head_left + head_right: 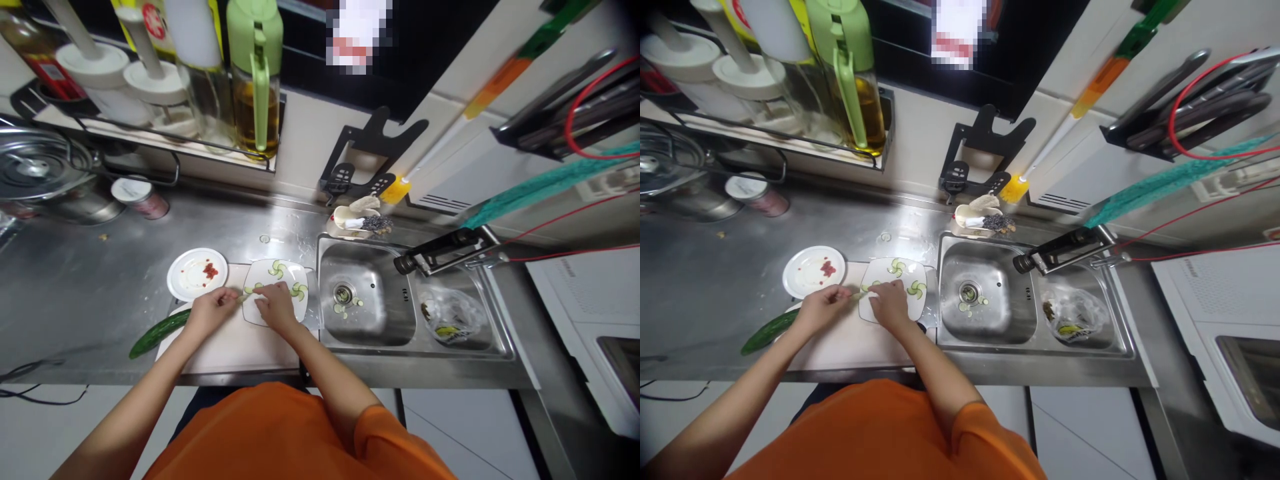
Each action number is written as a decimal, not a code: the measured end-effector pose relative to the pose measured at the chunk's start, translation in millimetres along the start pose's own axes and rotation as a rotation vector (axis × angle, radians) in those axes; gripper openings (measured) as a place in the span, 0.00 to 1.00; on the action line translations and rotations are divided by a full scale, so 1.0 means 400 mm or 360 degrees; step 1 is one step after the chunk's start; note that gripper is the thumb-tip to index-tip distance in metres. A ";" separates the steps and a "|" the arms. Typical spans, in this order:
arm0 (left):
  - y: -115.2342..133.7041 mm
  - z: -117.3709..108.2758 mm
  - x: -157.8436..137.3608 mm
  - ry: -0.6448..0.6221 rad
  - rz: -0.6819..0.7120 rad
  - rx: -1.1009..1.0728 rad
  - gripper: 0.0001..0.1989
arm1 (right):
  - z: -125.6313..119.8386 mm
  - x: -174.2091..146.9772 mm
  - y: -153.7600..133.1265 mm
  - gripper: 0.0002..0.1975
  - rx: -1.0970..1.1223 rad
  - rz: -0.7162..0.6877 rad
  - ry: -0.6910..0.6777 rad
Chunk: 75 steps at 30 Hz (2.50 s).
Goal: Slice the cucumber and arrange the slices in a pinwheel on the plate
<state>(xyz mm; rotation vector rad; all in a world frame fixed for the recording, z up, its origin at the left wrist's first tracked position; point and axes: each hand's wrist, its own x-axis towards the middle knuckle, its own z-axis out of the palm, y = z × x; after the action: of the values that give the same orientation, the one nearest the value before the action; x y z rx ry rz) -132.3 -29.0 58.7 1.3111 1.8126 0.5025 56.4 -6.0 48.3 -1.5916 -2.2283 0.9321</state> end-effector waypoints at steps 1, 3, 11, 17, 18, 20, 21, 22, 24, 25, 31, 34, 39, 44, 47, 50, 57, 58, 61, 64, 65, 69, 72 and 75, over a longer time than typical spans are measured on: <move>0.002 0.002 0.003 -0.0034 0.0008 -0.0064 0.14 | -0.002 0.007 -0.004 0.12 0.0061 0.0005 -0.0002; 0.004 0.008 0.009 -0.0085 0.0025 -0.0160 0.15 | -0.008 0.017 -0.010 0.11 0.0165 0.0019 -0.0006; 0.014 0.037 0.019 -0.0285 -0.0107 -0.0503 0.18 | -0.025 0.016 -0.017 0.06 0.0250 0.0135 -0.0024; 0.031 0.032 0.013 -0.0345 -0.0399 -0.0927 0.21 | -0.035 0.003 -0.014 0.06 0.0308 0.0087 -0.0031; 0.034 0.031 0.012 -0.0348 -0.0501 -0.1002 0.22 | -0.039 0.001 -0.014 0.06 0.0313 0.0082 -0.0034; 0.040 0.031 0.014 -0.0372 -0.0685 -0.1099 0.24 | -0.047 -0.004 -0.015 0.05 0.0314 0.0069 -0.0038; 0.041 0.032 0.016 -0.0395 -0.0749 -0.1125 0.24 | -0.051 -0.006 -0.015 0.05 0.0311 0.0061 -0.0040; 0.042 0.033 0.018 -0.0420 -0.0791 -0.1147 0.24 | -0.056 -0.008 -0.016 0.05 0.0308 0.0050 -0.0043; 0.042 0.038 0.023 -0.0459 -0.0831 -0.1195 0.22 | -0.062 -0.011 -0.018 0.05 0.0304 0.0020 -0.0056; 0.041 0.040 0.025 -0.0473 -0.0831 -0.1224 0.22 | -0.065 -0.012 -0.018 0.05 0.0304 0.0006 -0.0063; 0.031 0.049 0.038 -0.0462 -0.0740 -0.1280 0.23 | -0.057 -0.014 -0.012 0.05 0.0366 0.0063 -0.0027; 0.029 0.050 0.050 -0.0369 -0.0645 -0.1183 0.24 | -0.035 -0.008 -0.006 0.06 0.0440 0.0185 0.0019; 0.026 0.052 0.084 -0.0240 -0.0340 -0.0803 0.19 | 0.009 0.012 -0.003 0.05 0.0612 0.0539 0.0079; 0.025 0.055 0.116 -0.0124 -0.0151 -0.0269 0.15 | 0.028 0.033 -0.008 0.07 0.0523 0.0733 0.0119; 0.034 0.055 0.125 -0.0070 -0.0082 -0.0055 0.13 | 0.031 0.043 -0.009 0.08 0.0455 0.0774 0.0110; 0.047 0.054 0.127 -0.0040 -0.0042 0.0060 0.11 | 0.034 0.050 -0.011 0.07 0.0402 0.0795 0.0085; 0.067 0.052 0.127 -0.0041 -0.0027 0.0182 0.10 | 0.027 0.055 -0.024 0.07 0.0132 0.0768 0.0037; 0.068 0.051 0.128 -0.0043 -0.0014 0.0203 0.10 | 0.025 0.056 -0.026 0.07 0.0111 0.0765 0.0029; 0.071 0.051 0.128 -0.0055 0.0042 0.0270 0.10 | 0.023 0.057 -0.027 0.07 0.0077 0.0756 0.0013; 0.074 0.051 0.128 -0.0056 0.0063 0.0311 0.10 | 0.023 0.058 -0.027 0.07 0.0052 0.0748 0.0000; 0.075 0.051 0.129 -0.0053 0.0062 0.0316 0.10 | 0.024 0.058 -0.026 0.07 0.0046 0.0749 -0.0005; 0.078 0.053 0.130 -0.0080 0.0081 0.0357 0.10 | 0.026 0.057 -0.026 0.08 0.0046 0.0750 -0.0024; 0.080 0.056 0.132 -0.0088 0.0104 0.0435 0.10 | 0.029 0.057 -0.026 0.09 0.0038 0.0739 -0.0033; 0.081 0.061 0.133 -0.0077 0.0131 0.0531 0.11 | 0.031 0.059 -0.027 0.09 0.0001 0.0732 -0.0029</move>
<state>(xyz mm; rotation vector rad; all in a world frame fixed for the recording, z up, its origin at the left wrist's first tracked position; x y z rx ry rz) -100.1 28.6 47.4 1.6121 1.8622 0.2133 32.5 9.1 41.8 -2.1517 -1.9004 1.0555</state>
